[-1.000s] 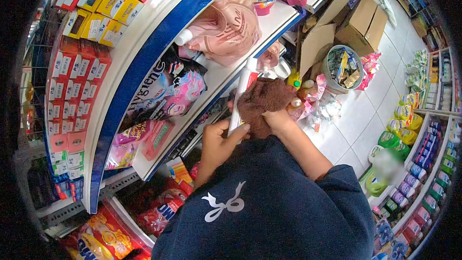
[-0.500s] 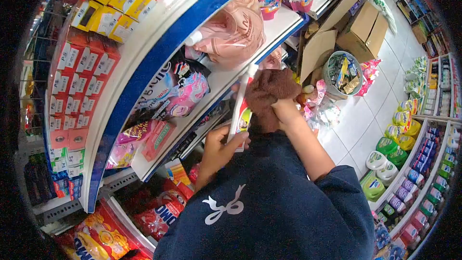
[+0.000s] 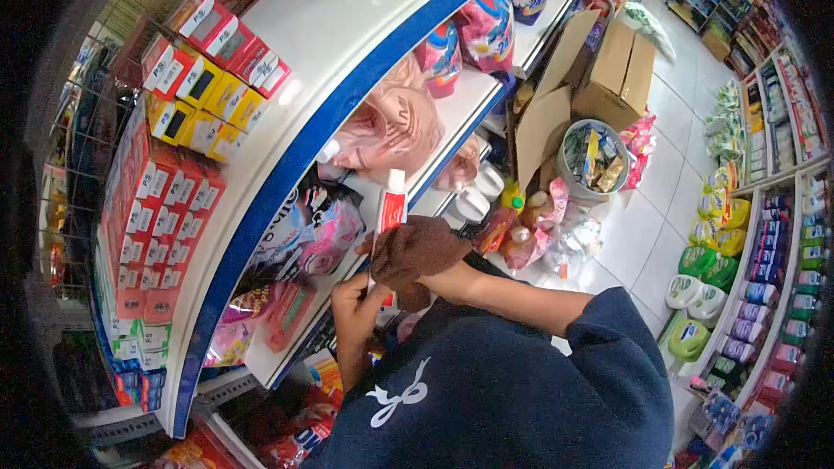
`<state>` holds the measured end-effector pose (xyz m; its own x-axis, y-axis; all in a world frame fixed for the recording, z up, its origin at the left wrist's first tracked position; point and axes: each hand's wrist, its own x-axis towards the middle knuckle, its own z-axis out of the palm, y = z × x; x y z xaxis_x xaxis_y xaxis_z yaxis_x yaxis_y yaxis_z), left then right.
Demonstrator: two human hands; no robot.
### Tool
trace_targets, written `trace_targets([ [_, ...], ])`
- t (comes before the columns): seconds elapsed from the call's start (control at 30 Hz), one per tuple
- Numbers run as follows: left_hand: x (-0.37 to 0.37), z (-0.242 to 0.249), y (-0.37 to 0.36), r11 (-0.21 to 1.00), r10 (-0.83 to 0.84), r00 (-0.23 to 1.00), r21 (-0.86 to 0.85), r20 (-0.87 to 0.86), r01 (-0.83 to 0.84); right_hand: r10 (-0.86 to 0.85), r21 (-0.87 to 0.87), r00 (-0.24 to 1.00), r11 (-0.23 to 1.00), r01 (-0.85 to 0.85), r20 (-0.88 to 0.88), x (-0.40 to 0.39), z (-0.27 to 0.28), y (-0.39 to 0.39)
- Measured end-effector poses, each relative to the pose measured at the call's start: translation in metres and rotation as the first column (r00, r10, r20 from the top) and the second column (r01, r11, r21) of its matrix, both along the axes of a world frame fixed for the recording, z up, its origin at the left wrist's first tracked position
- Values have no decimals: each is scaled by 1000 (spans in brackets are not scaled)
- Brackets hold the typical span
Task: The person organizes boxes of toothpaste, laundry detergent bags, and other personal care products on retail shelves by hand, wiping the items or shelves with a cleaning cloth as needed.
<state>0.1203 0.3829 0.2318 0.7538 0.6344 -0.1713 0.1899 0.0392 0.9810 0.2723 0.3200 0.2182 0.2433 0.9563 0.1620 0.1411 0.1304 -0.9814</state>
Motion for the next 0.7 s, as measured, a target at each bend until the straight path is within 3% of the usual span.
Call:
trace_targets([
  [0.07,3,8,-4,999,-16,1000,30,-22,16,-4,191,1000,982,1,16,7,22,0],
  [0.1,6,20,-5,978,-89,995,191,50,78,-11,232,999,973,0,44,15,34,0],
  [0.17,1,29,-4,975,-199,971,122,131,184,-55,266,991,964,21,118,32,63,-4],
  [0.2,-2,25,-1,969,-237,958,-38,161,246,-115,282,979,957,64,167,43,80,-7],
  [0.33,-11,18,9,978,-207,959,33,194,205,-454,417,830,856,304,326,89,144,5],
  [0.4,-12,19,11,981,-193,954,29,228,192,-543,455,739,817,354,399,108,168,26],
  [0.53,-6,30,8,969,-247,956,67,160,239,-514,407,637,855,322,575,119,199,77],
  [0.63,-2,31,7,951,-304,938,114,167,288,-422,411,633,895,175,649,116,216,113],
  [0.67,-2,26,5,955,-294,938,108,185,278,-532,514,462,839,178,709,119,210,122],
  [0.7,1,32,5,942,-275,956,228,98,248,-629,612,275,776,156,727,127,198,130],
])
